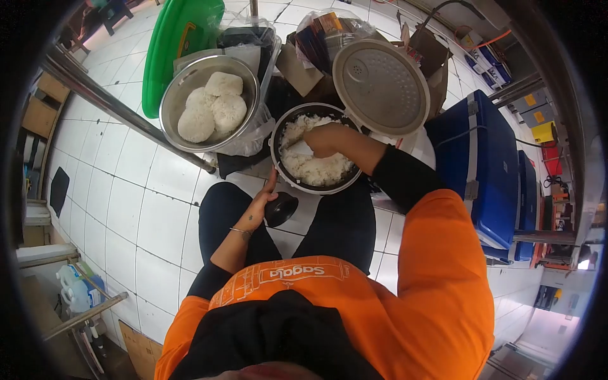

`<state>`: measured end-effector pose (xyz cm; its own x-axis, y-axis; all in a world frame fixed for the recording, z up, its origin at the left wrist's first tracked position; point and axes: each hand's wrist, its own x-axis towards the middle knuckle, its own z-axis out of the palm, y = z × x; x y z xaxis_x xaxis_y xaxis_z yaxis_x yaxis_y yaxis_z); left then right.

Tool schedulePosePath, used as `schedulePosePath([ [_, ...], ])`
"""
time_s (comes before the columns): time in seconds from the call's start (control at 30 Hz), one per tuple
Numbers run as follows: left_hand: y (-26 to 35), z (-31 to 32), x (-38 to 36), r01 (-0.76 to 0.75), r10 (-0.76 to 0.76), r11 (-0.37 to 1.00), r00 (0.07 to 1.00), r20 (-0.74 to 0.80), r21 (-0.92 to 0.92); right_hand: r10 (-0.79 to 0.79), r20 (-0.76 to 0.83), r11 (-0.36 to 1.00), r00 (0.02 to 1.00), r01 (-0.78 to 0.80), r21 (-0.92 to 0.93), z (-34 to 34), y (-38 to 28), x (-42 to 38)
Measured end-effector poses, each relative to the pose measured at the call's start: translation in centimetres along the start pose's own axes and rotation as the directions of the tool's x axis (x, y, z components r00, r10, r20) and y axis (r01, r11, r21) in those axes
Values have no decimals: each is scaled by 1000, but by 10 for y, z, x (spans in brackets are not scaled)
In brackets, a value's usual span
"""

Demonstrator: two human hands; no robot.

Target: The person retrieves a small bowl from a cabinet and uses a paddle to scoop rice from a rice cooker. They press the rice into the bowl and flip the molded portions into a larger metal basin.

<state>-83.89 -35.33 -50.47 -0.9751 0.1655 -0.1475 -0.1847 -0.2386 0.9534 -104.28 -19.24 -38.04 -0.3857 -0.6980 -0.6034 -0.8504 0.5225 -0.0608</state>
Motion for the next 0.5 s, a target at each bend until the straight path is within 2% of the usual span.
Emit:
schedulePosePath([
  [0.07,-4,-2,0,-23,23,999,1000,11,30,27,39,999,999,-28,17,-6,-8,-15],
  [0.13,-6,-2,1,-28,27,999,1000,9,19,-15,157,995,988,30,-93,-9,-5,-19],
  [0.17,-6,-3,1,-28,28,1000,1000,5,12,-14,155,995,988,30,-100,-12,-3,-21],
  [0.23,2,-2,0,-32,32,999,999,10,9,12,42,987,999,-5,-163,-36,-8,-28],
  [0.27,5,-1,-1,-25,25,1000,1000,19,-2,7,41,986,999,0,-167,-47,-10,-32],
  [0.33,0,-4,1,-25,25,1000,1000,14,-13,74,-177,979,981,-105,-175,-67,-9,-34],
  [0.37,-2,-4,1,-24,24,1000,1000,15,-9,70,-226,976,972,-113,-184,-71,-4,-27],
  [0.5,-5,-5,2,-17,18,999,999,30,-33,20,-204,955,979,-79,-286,-43,1,40],
])
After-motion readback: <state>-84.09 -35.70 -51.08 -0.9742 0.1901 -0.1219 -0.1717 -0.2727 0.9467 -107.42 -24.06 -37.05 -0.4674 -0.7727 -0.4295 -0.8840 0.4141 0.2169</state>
